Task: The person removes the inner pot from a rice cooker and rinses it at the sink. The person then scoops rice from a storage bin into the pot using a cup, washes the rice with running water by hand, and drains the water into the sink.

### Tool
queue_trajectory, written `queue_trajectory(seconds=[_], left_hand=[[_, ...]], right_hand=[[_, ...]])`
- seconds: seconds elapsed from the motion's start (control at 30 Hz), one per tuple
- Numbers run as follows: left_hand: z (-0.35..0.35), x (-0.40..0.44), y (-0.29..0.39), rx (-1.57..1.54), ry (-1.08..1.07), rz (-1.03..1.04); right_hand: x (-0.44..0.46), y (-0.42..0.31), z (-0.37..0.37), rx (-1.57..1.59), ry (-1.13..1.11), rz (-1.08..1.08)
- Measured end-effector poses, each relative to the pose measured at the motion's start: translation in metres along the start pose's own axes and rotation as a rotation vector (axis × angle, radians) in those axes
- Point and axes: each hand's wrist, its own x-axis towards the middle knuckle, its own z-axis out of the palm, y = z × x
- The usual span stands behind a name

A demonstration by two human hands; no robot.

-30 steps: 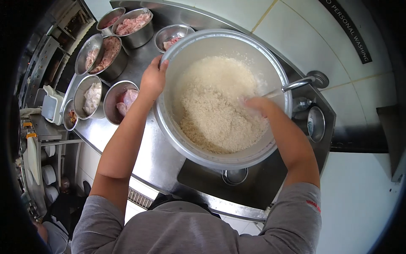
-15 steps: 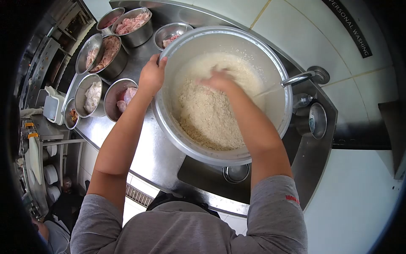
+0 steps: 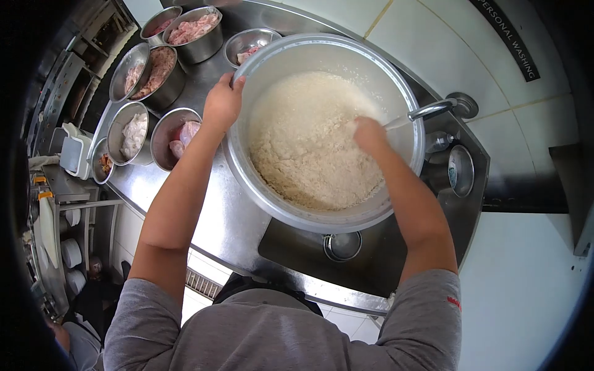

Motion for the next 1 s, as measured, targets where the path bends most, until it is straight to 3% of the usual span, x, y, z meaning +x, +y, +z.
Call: queue_trajectory(seconds=[0.13,0.2,0.27,0.33,0.37,0.43,0.57,0.6,0.67,0.73,0.87,0.93,1.0], left_hand=[[0.002,0.001,-0.002,-0.014,0.004,0.006],[0.002,0.001,-0.001,-0.007,0.011,-0.007],[0.001,0.0,0.0,0.0,0.017,0.0],[0.002,-0.002,0.002,0.004,0.023,0.009],[0.003,-0.001,0.001,0.007,0.019,0.008],[0.003,-0.002,-0.002,0.014,0.015,-0.006],[0.001,-0.002,0.001,0.014,0.014,0.007],[0.0,0.0,0.003,0.019,0.011,0.007],[0.001,0.001,0.002,0.023,0.018,0.009],[0.001,0.001,0.0,0.031,0.018,0.01],[0.003,0.002,-0.002,0.03,0.005,0.017],[0.004,0.003,0.0,0.014,0.015,0.022],[0.003,0.003,0.0,0.039,-0.003,-0.007]], right_hand=[[-0.014,0.004,-0.039,0.007,-0.111,0.367],[-0.044,-0.02,-0.034,0.248,-0.422,0.616],[-0.046,-0.004,0.052,0.025,-0.455,0.572],[-0.061,-0.072,0.006,0.492,-0.578,0.668],[-0.055,-0.089,-0.023,0.491,-0.572,0.664],[-0.037,-0.108,-0.057,1.144,-0.609,0.63],[0.061,0.001,-0.028,0.452,-0.031,0.618],[0.086,0.005,-0.012,0.459,-0.029,0.609],[0.111,-0.006,0.01,0.84,-0.116,0.445],[0.123,-0.067,0.017,0.377,-0.114,0.464],[0.094,-0.173,-0.003,0.01,-0.446,0.072],[0.042,-0.205,-0.021,-0.052,-0.499,-0.1],[0.004,-0.193,0.001,-0.139,-0.424,-0.363]])
